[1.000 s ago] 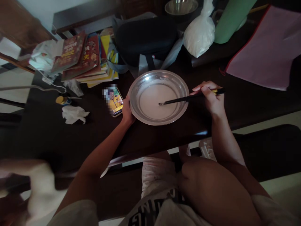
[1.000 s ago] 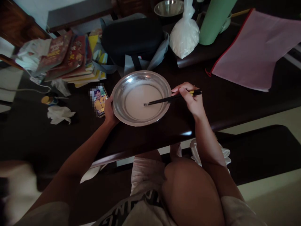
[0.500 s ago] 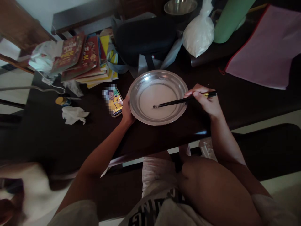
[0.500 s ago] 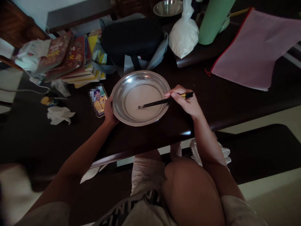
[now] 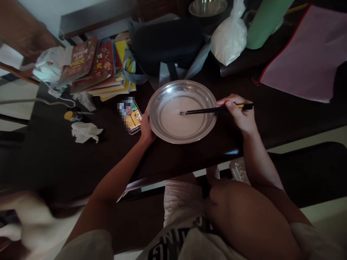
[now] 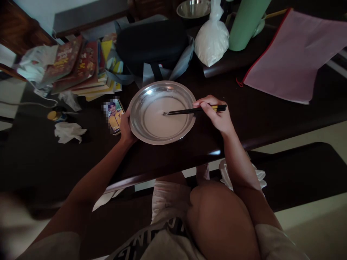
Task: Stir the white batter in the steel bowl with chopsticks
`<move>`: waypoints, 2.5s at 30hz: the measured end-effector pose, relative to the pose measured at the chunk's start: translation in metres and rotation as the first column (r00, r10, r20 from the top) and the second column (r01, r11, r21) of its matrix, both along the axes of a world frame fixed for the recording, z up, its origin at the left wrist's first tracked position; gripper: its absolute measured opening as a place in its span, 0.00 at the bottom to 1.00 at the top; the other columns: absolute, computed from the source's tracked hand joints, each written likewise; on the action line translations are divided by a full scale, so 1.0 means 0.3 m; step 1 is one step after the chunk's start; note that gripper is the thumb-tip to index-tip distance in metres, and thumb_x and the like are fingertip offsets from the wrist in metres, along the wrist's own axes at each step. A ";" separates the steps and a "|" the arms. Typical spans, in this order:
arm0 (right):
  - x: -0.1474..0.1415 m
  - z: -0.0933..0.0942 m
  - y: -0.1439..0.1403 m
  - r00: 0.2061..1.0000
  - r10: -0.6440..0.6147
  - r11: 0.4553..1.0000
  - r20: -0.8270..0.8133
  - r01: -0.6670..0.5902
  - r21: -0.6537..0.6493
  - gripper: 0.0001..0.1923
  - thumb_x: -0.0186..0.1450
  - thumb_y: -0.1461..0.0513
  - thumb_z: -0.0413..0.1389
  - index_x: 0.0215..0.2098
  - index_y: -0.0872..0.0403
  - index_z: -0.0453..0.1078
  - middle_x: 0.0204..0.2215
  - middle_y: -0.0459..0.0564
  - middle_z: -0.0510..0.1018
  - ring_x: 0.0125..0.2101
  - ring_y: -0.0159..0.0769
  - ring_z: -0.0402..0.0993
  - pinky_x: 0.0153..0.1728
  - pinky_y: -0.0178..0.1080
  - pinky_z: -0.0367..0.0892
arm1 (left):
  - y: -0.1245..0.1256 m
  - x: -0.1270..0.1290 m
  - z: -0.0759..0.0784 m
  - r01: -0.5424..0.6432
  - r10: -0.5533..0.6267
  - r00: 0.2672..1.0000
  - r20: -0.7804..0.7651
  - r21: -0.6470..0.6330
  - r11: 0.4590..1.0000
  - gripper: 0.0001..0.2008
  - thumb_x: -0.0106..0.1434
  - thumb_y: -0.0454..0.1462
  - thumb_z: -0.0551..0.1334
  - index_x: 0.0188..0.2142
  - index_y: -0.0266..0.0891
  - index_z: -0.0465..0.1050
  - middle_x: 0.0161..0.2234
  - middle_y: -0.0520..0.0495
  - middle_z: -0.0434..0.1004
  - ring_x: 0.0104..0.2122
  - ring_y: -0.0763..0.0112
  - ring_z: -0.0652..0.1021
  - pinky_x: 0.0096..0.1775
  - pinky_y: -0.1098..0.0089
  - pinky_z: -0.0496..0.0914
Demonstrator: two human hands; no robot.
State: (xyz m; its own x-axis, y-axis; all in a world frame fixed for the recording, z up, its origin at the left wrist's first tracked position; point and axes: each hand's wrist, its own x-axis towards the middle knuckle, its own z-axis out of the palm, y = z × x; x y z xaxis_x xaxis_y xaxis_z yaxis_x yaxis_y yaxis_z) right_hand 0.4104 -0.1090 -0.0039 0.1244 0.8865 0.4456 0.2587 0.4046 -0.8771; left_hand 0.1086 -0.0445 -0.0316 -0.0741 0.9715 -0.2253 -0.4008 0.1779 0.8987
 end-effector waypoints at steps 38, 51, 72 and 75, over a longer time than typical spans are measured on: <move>0.012 -0.007 0.004 0.997 0.050 0.999 -0.054 -0.050 0.011 0.11 0.68 0.50 0.59 0.35 0.42 0.82 0.28 0.45 0.82 0.32 0.38 0.80 0.38 0.46 0.76 | 0.005 -0.003 -0.016 0.016 -0.018 0.999 0.027 0.093 0.996 0.09 0.59 0.45 0.64 0.32 0.43 0.77 0.32 0.49 0.82 0.43 0.60 0.82 0.43 0.67 0.75; 0.005 -0.001 0.004 0.996 0.084 0.996 0.006 -0.084 -0.023 0.13 0.67 0.48 0.59 0.34 0.44 0.81 0.29 0.45 0.82 0.33 0.38 0.80 0.38 0.46 0.76 | 0.001 -0.005 -0.011 -0.031 0.032 0.999 -0.022 0.055 0.998 0.11 0.60 0.47 0.65 0.29 0.42 0.74 0.29 0.50 0.80 0.42 0.62 0.82 0.44 0.69 0.75; 0.006 -0.001 0.003 0.999 -0.001 1.000 -0.053 0.001 -0.009 0.14 0.67 0.47 0.58 0.33 0.44 0.81 0.28 0.46 0.81 0.31 0.39 0.79 0.38 0.46 0.76 | 0.000 0.004 0.000 -0.028 0.029 0.999 -0.020 0.048 0.998 0.10 0.59 0.46 0.64 0.29 0.43 0.73 0.28 0.50 0.80 0.43 0.61 0.81 0.44 0.68 0.75; 0.004 0.001 0.001 0.993 0.114 0.991 0.019 -0.113 -0.066 0.13 0.67 0.48 0.59 0.35 0.44 0.82 0.31 0.46 0.84 0.35 0.39 0.81 0.42 0.46 0.76 | 0.000 0.001 -0.001 0.007 -0.006 1.000 -0.016 0.048 0.999 0.11 0.58 0.48 0.65 0.30 0.43 0.74 0.29 0.49 0.80 0.44 0.59 0.81 0.44 0.66 0.75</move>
